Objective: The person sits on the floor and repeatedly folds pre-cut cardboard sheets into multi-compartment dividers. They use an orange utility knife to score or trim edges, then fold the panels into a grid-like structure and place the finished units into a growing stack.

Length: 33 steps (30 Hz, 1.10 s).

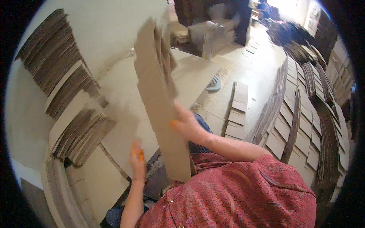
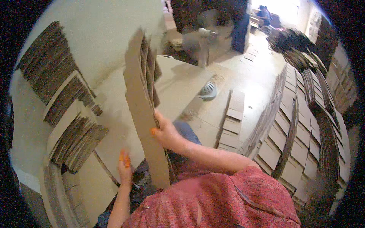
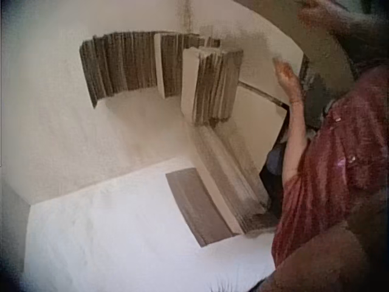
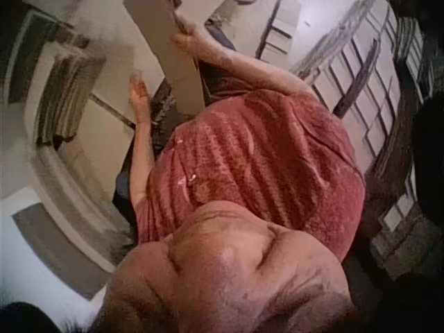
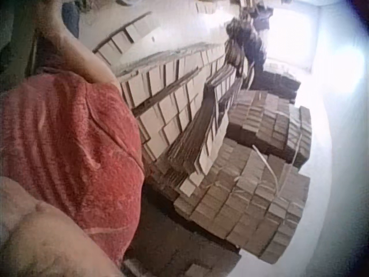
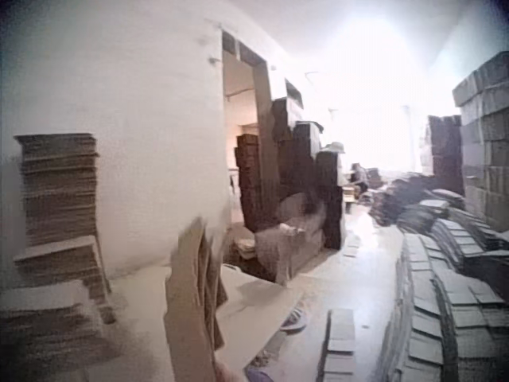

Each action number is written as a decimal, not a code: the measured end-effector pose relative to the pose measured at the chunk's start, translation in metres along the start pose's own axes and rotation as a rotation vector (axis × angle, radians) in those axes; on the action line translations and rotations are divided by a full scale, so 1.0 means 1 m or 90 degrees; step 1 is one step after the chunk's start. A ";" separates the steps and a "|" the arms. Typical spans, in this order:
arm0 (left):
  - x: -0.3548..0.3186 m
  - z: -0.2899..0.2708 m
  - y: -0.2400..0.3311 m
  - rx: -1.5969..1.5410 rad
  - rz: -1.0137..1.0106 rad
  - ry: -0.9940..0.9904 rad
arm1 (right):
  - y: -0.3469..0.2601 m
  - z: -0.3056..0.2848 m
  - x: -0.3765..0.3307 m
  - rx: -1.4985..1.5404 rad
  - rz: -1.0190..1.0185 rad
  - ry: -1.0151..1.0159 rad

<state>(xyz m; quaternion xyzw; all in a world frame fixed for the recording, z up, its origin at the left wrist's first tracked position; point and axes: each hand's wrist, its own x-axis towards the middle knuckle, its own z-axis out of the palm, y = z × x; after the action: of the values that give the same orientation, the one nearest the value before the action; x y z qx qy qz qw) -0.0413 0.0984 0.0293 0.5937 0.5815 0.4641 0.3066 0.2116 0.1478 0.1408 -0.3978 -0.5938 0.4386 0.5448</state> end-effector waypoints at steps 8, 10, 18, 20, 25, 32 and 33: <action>0.014 -0.018 -0.016 0.261 0.059 0.041 | -0.071 -0.131 -0.003 -0.094 -0.220 0.434; 0.021 -0.018 -0.033 0.270 0.084 0.054 | -0.058 -0.169 -0.004 -0.234 -0.243 0.528; 0.023 -0.011 -0.031 0.316 0.151 0.057 | 0.149 -0.298 -0.045 -0.656 0.185 0.664; 0.022 -0.004 -0.004 0.305 0.123 0.032 | 0.202 -0.317 -0.061 -0.749 0.268 0.629; 0.017 -0.008 -0.007 0.419 0.088 0.017 | 0.241 -0.310 -0.064 -0.671 0.590 0.516; 0.018 -0.003 -0.018 0.449 0.114 0.025 | 0.290 -0.323 -0.049 -0.749 0.661 0.481; 0.018 -0.003 -0.018 0.446 0.105 0.027 | 0.296 -0.325 -0.049 -0.755 0.674 0.474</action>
<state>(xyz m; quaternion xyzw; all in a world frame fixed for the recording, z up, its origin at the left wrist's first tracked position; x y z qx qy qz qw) -0.0535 0.1178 0.0173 0.6980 0.6615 0.2720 0.0342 0.5379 0.2176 -0.1493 -0.9559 -0.2451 0.0947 0.1313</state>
